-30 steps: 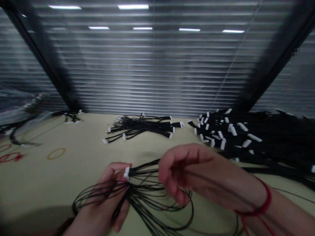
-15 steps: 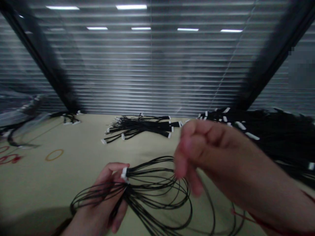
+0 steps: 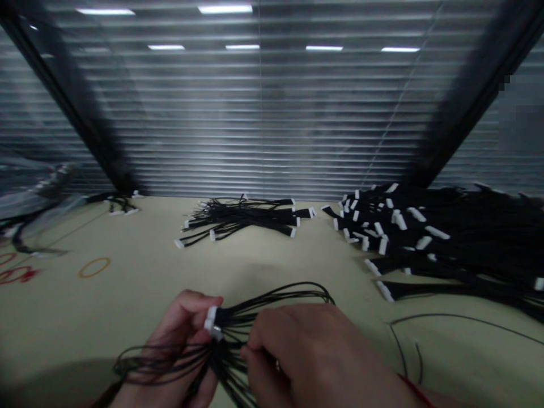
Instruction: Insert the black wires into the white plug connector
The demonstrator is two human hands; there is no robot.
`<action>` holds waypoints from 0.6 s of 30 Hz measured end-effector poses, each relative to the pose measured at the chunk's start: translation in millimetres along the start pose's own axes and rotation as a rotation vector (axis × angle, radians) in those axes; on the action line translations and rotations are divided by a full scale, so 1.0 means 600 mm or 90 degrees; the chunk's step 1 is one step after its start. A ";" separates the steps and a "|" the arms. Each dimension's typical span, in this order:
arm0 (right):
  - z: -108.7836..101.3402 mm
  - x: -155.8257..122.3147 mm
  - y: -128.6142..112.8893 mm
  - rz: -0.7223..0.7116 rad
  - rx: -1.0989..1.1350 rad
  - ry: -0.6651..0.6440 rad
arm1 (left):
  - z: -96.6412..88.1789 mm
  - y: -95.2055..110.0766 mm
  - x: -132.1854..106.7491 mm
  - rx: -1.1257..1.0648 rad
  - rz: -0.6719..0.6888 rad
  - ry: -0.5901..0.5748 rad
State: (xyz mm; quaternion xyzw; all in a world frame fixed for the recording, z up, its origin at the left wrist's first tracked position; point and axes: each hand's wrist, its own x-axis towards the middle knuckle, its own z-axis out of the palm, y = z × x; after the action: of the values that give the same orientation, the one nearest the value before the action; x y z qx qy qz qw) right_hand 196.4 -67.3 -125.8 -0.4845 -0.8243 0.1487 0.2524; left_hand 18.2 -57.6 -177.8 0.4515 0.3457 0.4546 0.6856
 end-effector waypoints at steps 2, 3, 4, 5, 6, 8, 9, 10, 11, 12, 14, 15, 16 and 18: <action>0.002 -0.002 0.000 -0.017 -0.012 0.008 | -0.001 -0.002 -0.001 0.004 0.006 -0.009; 0.003 -0.003 0.001 -0.029 -0.014 0.011 | -0.002 -0.003 -0.002 0.009 0.011 -0.012; 0.003 -0.004 0.001 -0.037 -0.016 0.012 | -0.003 -0.005 -0.004 0.018 0.013 -0.011; 0.004 -0.005 0.002 -0.043 -0.019 0.017 | -0.004 -0.006 -0.006 0.029 0.015 -0.008; 0.005 -0.006 0.003 -0.048 -0.022 0.017 | -0.005 -0.008 -0.007 0.041 0.012 -0.002; 0.008 -0.007 0.004 -0.062 -0.029 0.013 | -0.005 -0.008 -0.009 0.061 0.002 0.006; 0.010 -0.006 0.004 -0.071 -0.033 0.012 | -0.005 -0.008 -0.009 0.069 -0.006 0.003; 0.012 -0.005 0.004 -0.084 -0.034 0.010 | -0.004 -0.006 -0.009 0.073 -0.008 -0.004; 0.014 -0.003 0.004 -0.098 -0.036 0.010 | -0.003 -0.005 -0.008 0.077 -0.011 -0.011; 0.016 -0.001 0.003 -0.111 -0.043 0.015 | -0.002 -0.003 -0.006 0.084 -0.013 -0.014; 0.014 0.005 -0.002 -0.143 -0.081 0.039 | 0.000 0.001 -0.003 0.109 -0.016 -0.010; 0.011 0.008 -0.004 -0.158 -0.110 0.065 | 0.001 0.003 -0.001 0.129 -0.016 0.002; 0.006 0.010 -0.006 -0.168 -0.142 0.097 | 0.002 0.005 0.001 0.152 -0.014 0.015; -0.007 0.007 -0.004 -0.185 -0.199 0.154 | 0.003 0.008 0.004 0.200 -0.012 0.050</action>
State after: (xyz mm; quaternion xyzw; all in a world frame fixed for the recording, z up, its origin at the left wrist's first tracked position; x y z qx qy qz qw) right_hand 195.4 -64.8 -120.3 -0.4081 -0.8622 -0.0774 0.2899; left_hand 19.0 -55.1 -173.1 0.5315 0.4436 0.4058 0.5967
